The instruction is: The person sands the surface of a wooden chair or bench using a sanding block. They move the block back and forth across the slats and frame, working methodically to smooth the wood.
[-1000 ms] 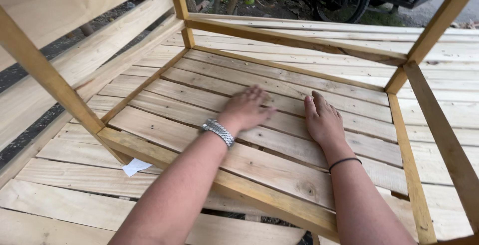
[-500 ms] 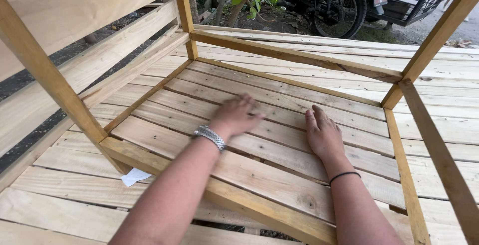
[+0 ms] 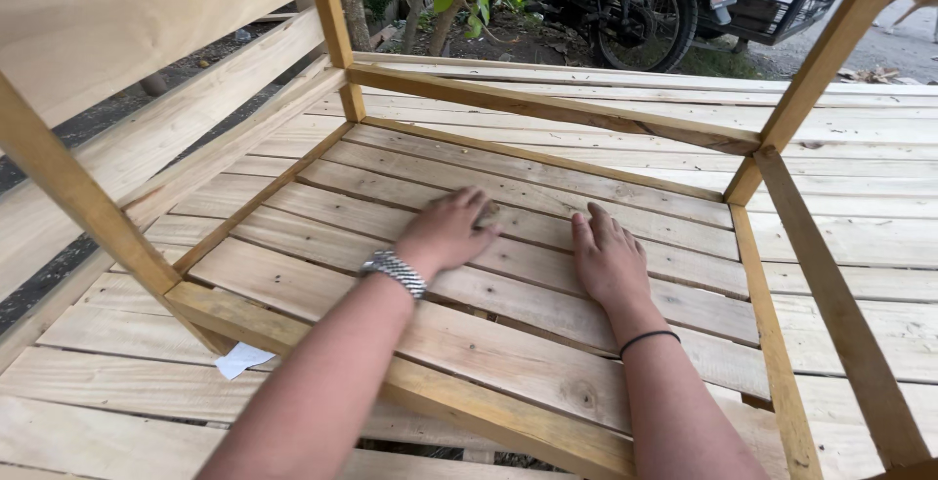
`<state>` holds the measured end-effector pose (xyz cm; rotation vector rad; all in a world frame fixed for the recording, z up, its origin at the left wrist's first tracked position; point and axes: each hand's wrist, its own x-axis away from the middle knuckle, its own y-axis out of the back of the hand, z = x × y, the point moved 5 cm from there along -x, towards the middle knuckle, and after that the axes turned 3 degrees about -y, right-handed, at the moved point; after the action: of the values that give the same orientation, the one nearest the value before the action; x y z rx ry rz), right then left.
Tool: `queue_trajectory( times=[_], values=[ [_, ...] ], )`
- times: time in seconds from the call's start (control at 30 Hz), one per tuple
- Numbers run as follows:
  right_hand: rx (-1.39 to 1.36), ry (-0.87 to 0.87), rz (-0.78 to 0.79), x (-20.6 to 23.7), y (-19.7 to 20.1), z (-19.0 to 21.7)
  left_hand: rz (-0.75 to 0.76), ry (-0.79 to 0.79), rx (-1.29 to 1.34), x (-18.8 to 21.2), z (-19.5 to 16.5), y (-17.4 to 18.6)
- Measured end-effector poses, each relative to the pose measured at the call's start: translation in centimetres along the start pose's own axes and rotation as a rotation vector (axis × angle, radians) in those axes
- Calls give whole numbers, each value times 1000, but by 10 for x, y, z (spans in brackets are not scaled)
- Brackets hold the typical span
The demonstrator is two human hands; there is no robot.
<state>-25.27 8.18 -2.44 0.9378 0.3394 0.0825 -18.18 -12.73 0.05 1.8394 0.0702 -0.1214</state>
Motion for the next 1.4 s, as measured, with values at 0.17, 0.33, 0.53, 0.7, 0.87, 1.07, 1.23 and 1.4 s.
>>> queue_trajectory(
  times=[0.17,0.33,0.53,0.7,0.87,1.07,1.23,1.4],
  values=[
    [41,43,-19,-1,0,0,23,-46,30,-14,-41,-31],
    [-18,7,-9,0,3,-2,-163,-293,59,-18,-76,-35],
    [16,10,-5,1,1,0,-53,-23,0,-2,-9,-5],
    [0,1,-24,-2,2,-1,-92,-269,132,-27,-57,-27],
    [2,-24,0,-4,2,-4,-149,-366,121,-40,-58,-28],
    [9,-8,-11,-4,0,-4,-112,-408,73,-37,-52,-20],
    [-6,-9,-9,-5,1,-5,-71,-408,7,-50,-61,-22],
    [1,-6,-12,-4,2,-4,-114,-360,54,-58,-51,-17]
  ],
)
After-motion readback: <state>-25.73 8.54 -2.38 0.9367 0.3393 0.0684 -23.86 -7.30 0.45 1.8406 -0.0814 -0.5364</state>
